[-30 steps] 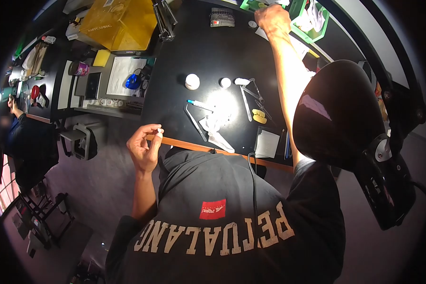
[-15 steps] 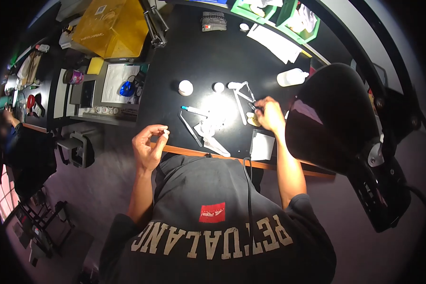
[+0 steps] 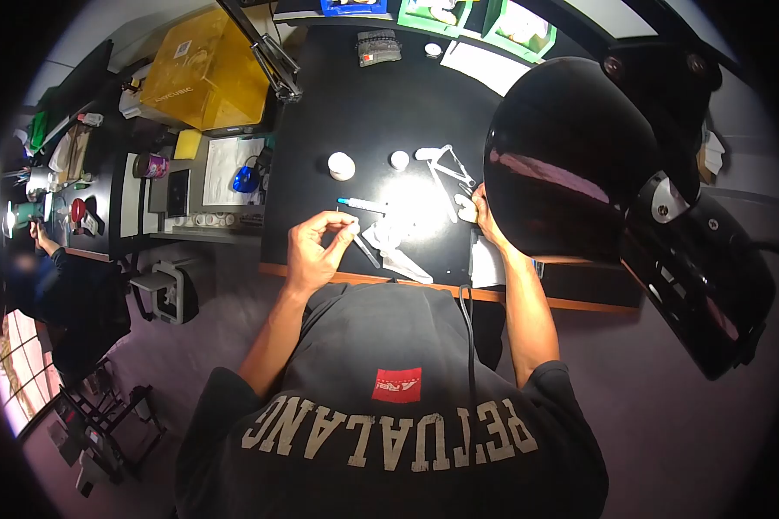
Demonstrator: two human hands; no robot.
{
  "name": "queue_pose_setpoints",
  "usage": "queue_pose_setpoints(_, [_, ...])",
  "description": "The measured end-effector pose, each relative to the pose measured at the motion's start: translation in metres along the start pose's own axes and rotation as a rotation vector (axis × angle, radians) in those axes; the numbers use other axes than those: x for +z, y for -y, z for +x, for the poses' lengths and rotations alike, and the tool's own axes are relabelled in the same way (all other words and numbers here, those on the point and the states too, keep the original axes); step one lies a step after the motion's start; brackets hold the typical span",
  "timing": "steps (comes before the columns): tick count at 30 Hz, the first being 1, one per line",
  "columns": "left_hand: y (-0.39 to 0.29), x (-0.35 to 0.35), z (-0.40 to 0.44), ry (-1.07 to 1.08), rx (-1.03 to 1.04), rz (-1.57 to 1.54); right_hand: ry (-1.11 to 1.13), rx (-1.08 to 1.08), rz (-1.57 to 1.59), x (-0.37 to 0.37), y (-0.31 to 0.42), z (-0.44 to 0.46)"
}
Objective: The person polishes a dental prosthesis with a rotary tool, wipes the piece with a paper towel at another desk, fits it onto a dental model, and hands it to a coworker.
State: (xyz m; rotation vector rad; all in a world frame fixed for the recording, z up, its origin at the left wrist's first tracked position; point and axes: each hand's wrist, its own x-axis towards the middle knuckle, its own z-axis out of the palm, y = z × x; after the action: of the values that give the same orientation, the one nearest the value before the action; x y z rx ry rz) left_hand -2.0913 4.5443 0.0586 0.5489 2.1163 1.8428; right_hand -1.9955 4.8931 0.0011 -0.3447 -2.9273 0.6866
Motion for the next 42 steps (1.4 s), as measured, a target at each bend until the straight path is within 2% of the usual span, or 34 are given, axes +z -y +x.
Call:
queue_pose_setpoints(3, [-0.001,0.005,-0.002,0.027,-0.008,0.009,0.038,0.047,0.011,0.013,-0.005,-0.005])
queue_pose_setpoints(4, [0.000,0.007,-0.002,0.033,-0.013,0.009,-0.042,-0.011,-0.020,0.017,-0.005,-0.005])
queue_pose_setpoints(8, [0.000,0.007,-0.005,0.048,0.000,0.046,0.026,0.046,-0.043,0.009,0.019,0.000])
queue_pose_setpoints(11, [0.000,0.005,-0.008,0.033,0.002,0.036,0.011,0.044,-0.149,0.020,0.013,-0.002])
queue_pose_setpoints(14, [0.004,0.004,-0.012,0.017,0.005,-0.016,-0.048,0.033,-0.104,0.013,0.030,0.002])
queue_pose_setpoints(18, [-0.010,0.003,-0.011,0.027,0.007,-0.111,-0.217,-0.156,-0.231,0.020,0.019,-0.001])
queue_pose_setpoints(21, [-0.014,0.005,-0.008,0.029,0.081,-0.056,-0.059,0.297,0.563,0.001,0.070,0.000])
queue_pose_setpoints(22, [-0.015,0.005,-0.008,0.034,0.115,-0.020,0.033,0.282,0.717,0.001,0.081,-0.003])
queue_pose_setpoints(23, [-0.019,0.005,-0.007,0.035,0.154,0.027,0.100,0.447,1.051,0.001,0.098,-0.015])
queue_pose_setpoints(24, [-0.025,0.006,-0.005,0.038,0.195,0.072,0.195,0.450,1.322,-0.003,0.113,-0.021])
queue_pose_setpoints(25, [-0.028,0.008,-0.004,0.041,0.236,0.115,0.296,0.487,1.451,-0.012,0.130,-0.024])
queue_pose_setpoints(27, [-0.031,0.011,-0.003,0.012,0.294,0.151,0.327,0.450,1.730,-0.017,0.156,-0.032])
queue_pose_setpoints(30, [-0.031,0.010,-0.003,-0.014,0.373,0.225,0.362,0.449,1.837,-0.014,0.168,-0.039])
queue_pose_setpoints(35, [-0.035,0.002,0.002,-0.038,0.587,0.323,0.422,0.601,1.841,-0.023,0.180,-0.041])
queue_pose_setpoints(42, [-0.047,-0.007,0.008,0.013,0.683,0.421,0.499,0.722,1.810,-0.034,0.187,-0.036])
